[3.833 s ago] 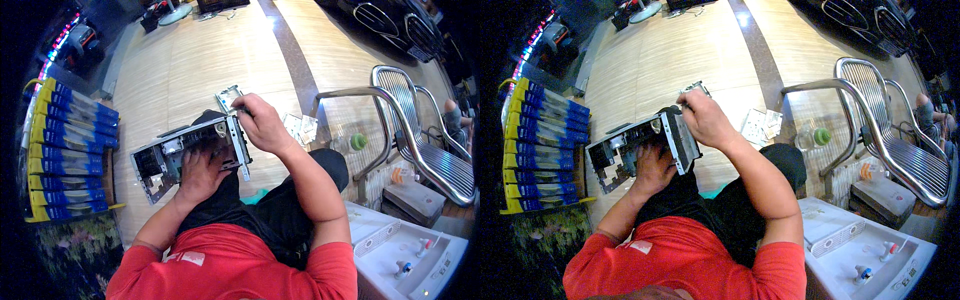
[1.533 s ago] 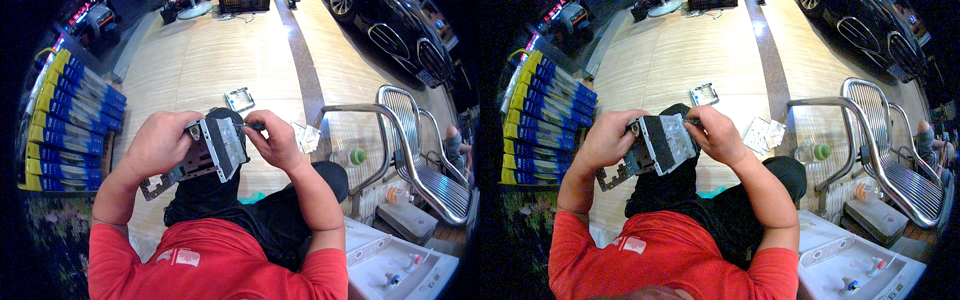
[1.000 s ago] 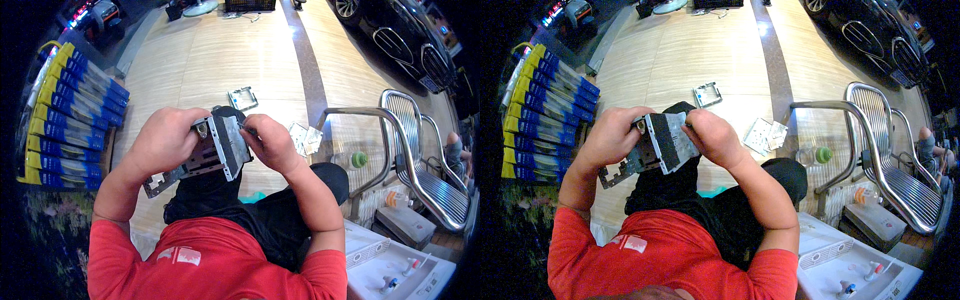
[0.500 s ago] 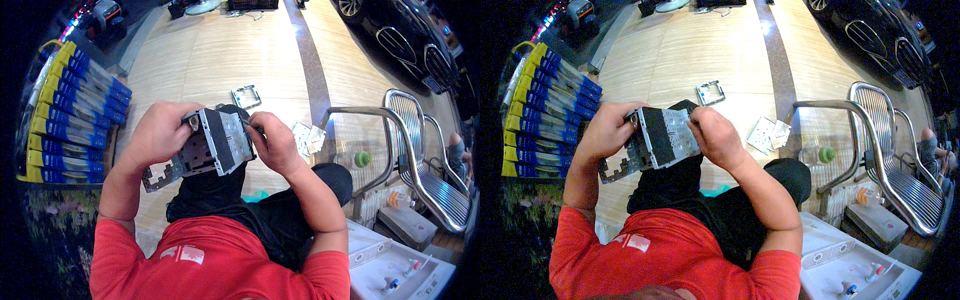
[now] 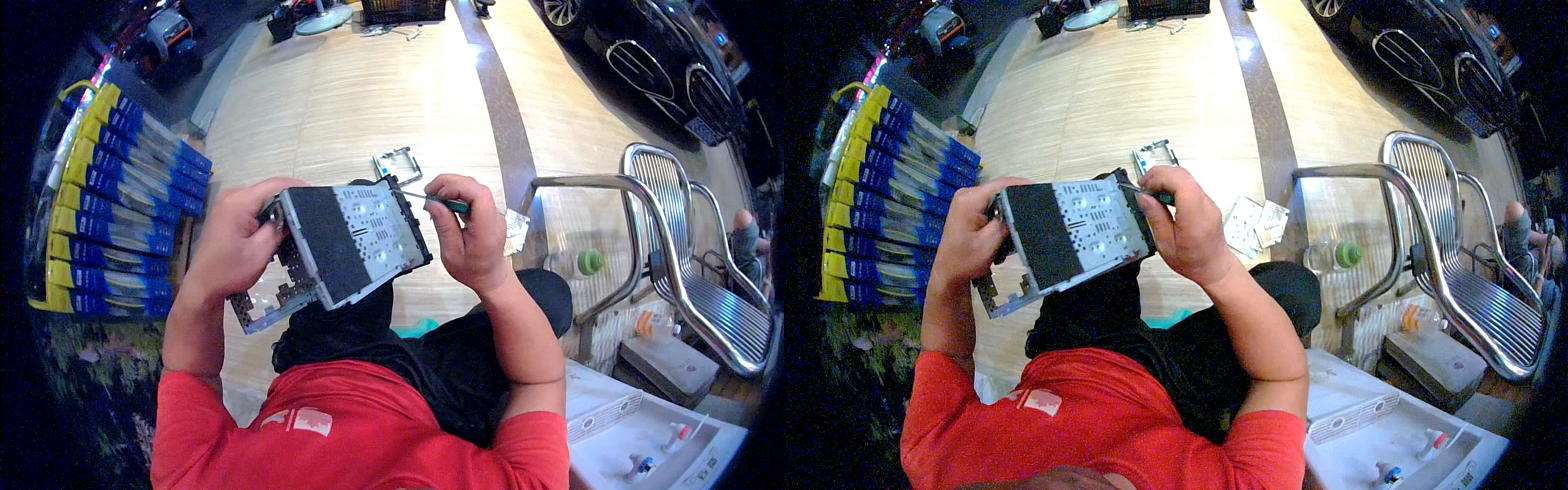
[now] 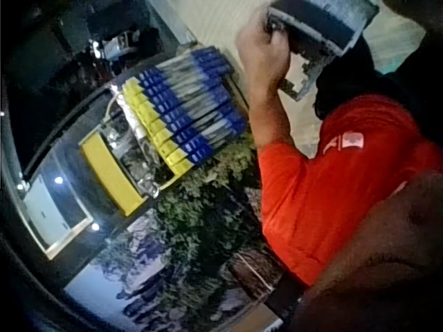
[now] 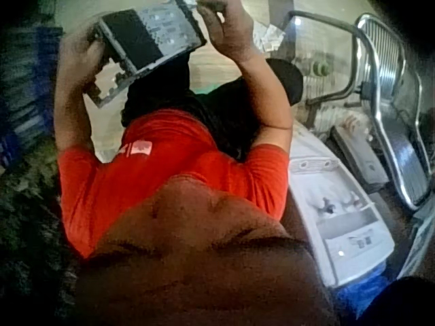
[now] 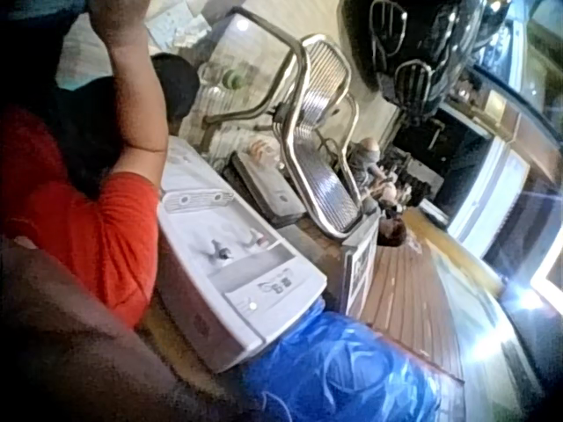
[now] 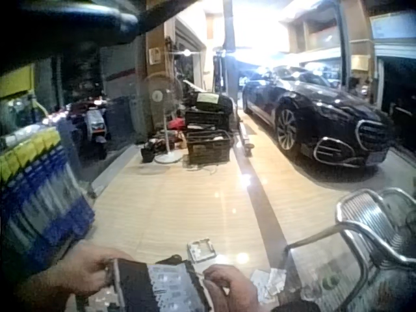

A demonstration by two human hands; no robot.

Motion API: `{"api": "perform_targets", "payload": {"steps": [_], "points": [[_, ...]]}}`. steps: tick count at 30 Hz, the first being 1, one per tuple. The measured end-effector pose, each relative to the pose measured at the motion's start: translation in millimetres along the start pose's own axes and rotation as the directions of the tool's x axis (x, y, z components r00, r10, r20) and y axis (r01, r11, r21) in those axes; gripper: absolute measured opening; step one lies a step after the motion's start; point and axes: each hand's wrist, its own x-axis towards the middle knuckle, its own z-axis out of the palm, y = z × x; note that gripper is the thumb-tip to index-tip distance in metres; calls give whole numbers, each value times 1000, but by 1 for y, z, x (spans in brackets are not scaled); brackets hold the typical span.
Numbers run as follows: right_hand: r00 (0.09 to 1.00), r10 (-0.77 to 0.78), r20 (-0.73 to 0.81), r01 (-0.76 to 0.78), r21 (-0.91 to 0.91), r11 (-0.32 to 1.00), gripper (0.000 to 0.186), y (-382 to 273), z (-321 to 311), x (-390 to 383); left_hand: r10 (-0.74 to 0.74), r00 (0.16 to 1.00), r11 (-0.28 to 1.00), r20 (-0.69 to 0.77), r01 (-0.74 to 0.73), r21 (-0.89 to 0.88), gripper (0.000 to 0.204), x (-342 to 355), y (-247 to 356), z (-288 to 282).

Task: The person disassembles and reassembles a car stereo unit by hand using a small screwdriver, removing metal casing panels and internal components.

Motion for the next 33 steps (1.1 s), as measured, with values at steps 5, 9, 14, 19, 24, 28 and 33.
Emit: {"api": "perform_targets", "payload": {"steps": [5,9,14,19,24,28,33], "points": [[991,120,-66,-110,141,984,27,-4,-2,-4,-23,999,1000,-43,23,13,30,-13,-5,-3],[984,-180,-15,179,-44,983,28,-15,-11,4,-30,979,973,-202,-18,-229,33,-18,-1,-4],[942,-326,80,335,-161,928,26,-18,-18,4,69,959,980,-273,-117,-164,35,-33,-10,18],[881,-452,141,471,-184,862,23,-26,-17,3,101,931,968,-352,-173,-180,34,-43,-14,30],[860,-482,169,510,-238,826,24,-35,-16,2,70,943,963,-326,-149,-224,38,-50,-18,29],[853,-487,189,521,-261,812,24,-42,-17,2,-17,958,949,-286,-74,-306,40,-51,-15,31],[842,-490,225,536,-263,802,25,-46,-17,2,71,973,962,-221,-125,-241,39,-54,-18,27]]}}
